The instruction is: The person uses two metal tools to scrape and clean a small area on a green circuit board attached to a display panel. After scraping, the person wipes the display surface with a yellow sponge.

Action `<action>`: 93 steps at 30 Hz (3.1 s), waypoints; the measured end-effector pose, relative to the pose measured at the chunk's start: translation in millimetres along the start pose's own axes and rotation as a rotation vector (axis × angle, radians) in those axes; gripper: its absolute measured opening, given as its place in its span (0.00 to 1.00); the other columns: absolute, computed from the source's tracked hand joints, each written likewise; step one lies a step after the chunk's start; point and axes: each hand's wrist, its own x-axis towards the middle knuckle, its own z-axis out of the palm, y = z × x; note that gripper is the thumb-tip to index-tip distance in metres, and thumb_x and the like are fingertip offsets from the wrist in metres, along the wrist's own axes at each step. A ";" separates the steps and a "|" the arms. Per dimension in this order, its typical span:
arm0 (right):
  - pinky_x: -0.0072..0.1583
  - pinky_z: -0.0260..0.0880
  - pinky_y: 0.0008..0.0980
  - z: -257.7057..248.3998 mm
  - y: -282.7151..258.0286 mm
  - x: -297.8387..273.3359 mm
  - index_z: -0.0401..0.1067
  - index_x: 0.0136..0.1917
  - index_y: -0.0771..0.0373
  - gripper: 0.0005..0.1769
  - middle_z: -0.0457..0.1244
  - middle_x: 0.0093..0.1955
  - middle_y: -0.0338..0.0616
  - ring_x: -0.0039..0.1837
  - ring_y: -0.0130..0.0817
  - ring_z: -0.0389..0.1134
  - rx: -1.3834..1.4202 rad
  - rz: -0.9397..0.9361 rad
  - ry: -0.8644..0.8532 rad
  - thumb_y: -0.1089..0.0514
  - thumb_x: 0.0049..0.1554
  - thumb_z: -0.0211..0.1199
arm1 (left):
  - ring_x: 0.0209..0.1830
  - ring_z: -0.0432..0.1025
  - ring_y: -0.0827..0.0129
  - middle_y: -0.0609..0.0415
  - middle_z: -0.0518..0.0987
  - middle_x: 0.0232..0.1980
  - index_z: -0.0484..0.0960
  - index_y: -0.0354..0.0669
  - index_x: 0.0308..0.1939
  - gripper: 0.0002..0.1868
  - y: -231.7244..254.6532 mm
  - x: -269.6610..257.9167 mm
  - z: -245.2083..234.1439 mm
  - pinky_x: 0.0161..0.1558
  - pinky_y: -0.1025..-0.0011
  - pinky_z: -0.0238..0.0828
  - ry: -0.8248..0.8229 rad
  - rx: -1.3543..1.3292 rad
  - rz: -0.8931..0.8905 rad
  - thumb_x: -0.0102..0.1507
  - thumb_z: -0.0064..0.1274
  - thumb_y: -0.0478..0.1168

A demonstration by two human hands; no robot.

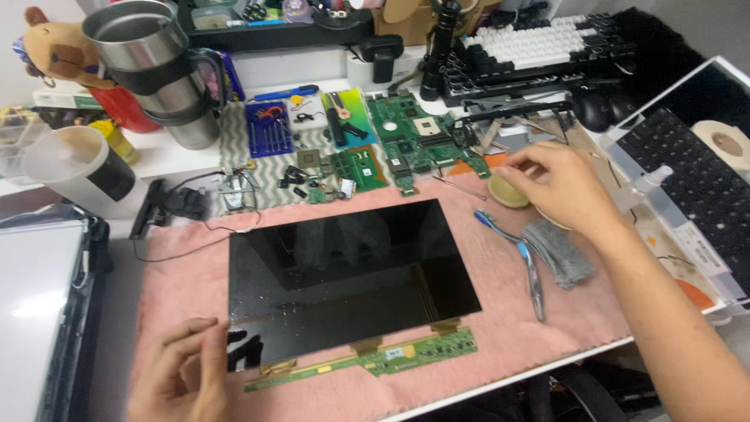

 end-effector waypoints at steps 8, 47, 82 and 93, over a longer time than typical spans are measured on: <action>0.78 0.67 0.48 31.6 53.7 -24.7 0.85 0.72 0.60 0.33 0.75 0.73 0.51 0.75 0.49 0.74 -0.183 -0.171 -0.128 0.40 0.61 0.75 | 0.53 0.83 0.67 0.54 0.88 0.51 0.93 0.43 0.46 0.06 29.6 14.2 -30.3 0.59 0.69 0.76 -0.198 0.303 0.047 0.77 0.63 0.32; 0.58 0.75 0.29 196.8 -289.2 76.8 0.78 0.56 0.55 0.08 0.71 0.50 0.33 0.54 0.24 0.71 0.690 -0.111 -0.497 0.50 0.70 0.69 | 0.57 0.84 0.55 0.50 0.91 0.53 0.89 0.37 0.51 0.11 -13.6 -22.8 -70.1 0.57 0.61 0.83 -0.308 0.250 0.431 0.73 0.67 0.42; 0.92 0.45 0.54 196.8 -291.7 -90.4 0.59 0.88 0.71 0.41 0.54 0.92 0.64 0.93 0.59 0.51 0.265 -0.886 -0.479 0.58 0.67 0.68 | 0.73 0.75 0.40 0.40 0.81 0.72 0.81 0.33 0.75 0.43 -4.6 -84.5 -44.1 0.72 0.47 0.71 -0.439 0.825 0.429 0.81 0.36 0.69; 0.93 0.44 0.55 184.0 -274.9 -90.8 0.61 0.89 0.66 0.47 0.55 0.93 0.56 0.94 0.55 0.51 0.361 -1.053 -0.604 0.82 0.58 0.51 | 0.79 0.69 0.43 0.40 0.73 0.79 0.75 0.42 0.80 0.53 8.4 -92.0 -42.7 0.71 0.51 0.71 -0.478 0.965 0.287 0.63 0.63 0.75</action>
